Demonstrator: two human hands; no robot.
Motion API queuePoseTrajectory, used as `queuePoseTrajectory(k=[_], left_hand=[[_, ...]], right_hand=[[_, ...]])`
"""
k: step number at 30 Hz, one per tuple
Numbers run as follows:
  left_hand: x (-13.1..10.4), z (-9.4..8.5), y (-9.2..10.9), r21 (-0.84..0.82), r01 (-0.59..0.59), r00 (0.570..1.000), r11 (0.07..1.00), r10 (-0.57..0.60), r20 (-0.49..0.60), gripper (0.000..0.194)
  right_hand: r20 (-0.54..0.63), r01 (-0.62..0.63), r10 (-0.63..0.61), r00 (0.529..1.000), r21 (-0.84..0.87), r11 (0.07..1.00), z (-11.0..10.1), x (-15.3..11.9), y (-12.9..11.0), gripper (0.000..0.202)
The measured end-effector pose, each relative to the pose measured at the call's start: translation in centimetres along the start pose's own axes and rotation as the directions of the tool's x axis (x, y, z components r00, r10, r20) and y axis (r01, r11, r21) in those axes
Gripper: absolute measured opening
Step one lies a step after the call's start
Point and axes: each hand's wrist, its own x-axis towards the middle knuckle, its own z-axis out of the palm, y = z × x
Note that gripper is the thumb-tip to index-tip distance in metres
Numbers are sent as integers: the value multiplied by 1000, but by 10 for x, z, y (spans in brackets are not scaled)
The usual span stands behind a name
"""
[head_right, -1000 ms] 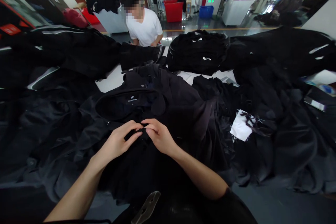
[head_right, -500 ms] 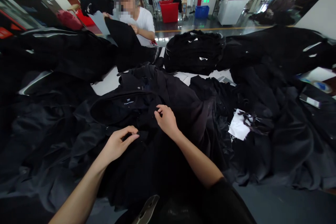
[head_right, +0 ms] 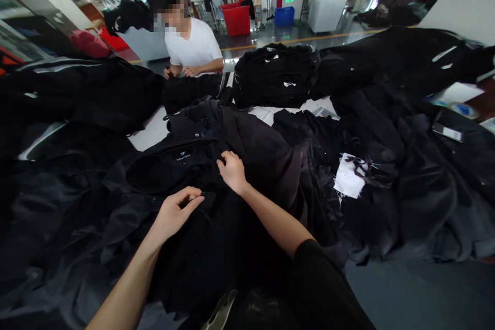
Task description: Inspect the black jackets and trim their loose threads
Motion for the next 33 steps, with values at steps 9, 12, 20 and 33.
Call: queuePoseTrajectory(k=[9, 12, 20, 33], left_hand=[[34, -22, 19, 229, -181, 972, 956, 209, -104, 18], [51, -24, 17, 301, -209, 966, 930, 245, -85, 21], [78, -14, -4, 360, -236, 971, 903, 205, 124, 29], [82, -13, -1, 388, -244, 958, 889, 160, 237, 25]], right_hand=[[51, 28, -54, 997, 405, 914, -12, -6, -13, 15], [95, 84, -129, 987, 378, 922, -22, -15, -20, 18], [196, 68, -143, 970, 349, 935, -28, -21, -16, 17], [249, 205, -245, 937, 178, 963, -32, -19, -13, 14]])
